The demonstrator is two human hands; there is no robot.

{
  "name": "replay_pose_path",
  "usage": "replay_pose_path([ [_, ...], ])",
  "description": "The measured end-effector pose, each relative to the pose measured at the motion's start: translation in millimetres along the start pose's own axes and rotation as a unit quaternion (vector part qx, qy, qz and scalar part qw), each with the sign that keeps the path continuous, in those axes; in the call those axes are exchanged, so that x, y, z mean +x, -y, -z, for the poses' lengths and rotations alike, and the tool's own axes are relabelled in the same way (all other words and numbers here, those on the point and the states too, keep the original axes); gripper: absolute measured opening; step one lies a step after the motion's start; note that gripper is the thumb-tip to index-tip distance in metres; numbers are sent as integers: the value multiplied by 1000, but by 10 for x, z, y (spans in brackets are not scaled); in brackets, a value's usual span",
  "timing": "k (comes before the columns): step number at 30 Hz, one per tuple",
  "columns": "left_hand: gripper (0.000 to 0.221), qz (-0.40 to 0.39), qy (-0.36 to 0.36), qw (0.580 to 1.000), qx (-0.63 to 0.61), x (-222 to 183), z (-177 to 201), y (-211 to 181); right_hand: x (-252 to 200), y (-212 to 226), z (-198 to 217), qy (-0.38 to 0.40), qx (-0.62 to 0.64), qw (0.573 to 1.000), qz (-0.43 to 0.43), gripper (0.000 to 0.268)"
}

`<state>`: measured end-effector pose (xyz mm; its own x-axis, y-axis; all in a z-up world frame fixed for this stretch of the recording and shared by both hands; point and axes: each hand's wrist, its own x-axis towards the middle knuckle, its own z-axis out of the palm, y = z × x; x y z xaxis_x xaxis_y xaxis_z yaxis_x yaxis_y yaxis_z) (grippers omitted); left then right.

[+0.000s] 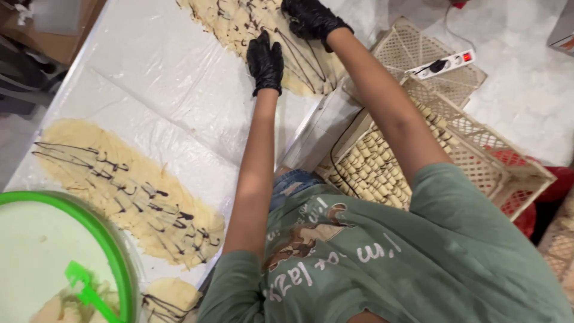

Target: Rolling thin dough sheets with filling and chocolate drizzle to prepare pastries

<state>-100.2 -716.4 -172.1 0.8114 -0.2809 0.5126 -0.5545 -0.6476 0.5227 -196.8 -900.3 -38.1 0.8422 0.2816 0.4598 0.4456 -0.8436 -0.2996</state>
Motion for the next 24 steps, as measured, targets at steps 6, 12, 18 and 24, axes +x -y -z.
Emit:
replay_pose_path([
  [6, 33, -1, 14, 1000, 26, 172, 199, -205, 514, 1045, 999, 109, 171, 833, -515, 27],
  [12, 24, -66, -37, 990, -122, 189, 606, -455, 242, 83, 278, 37, 34, 990, -134, 35],
  [18, 55, -8, 42, 993, -109, 82, 233, -134, 620, 1155, 1115, 80, 222, 771, -591, 28],
  [24, 28, -100, -24, 981, -167, 137, 531, -394, 469, 807, 957, 88, 160, 888, -422, 20],
])
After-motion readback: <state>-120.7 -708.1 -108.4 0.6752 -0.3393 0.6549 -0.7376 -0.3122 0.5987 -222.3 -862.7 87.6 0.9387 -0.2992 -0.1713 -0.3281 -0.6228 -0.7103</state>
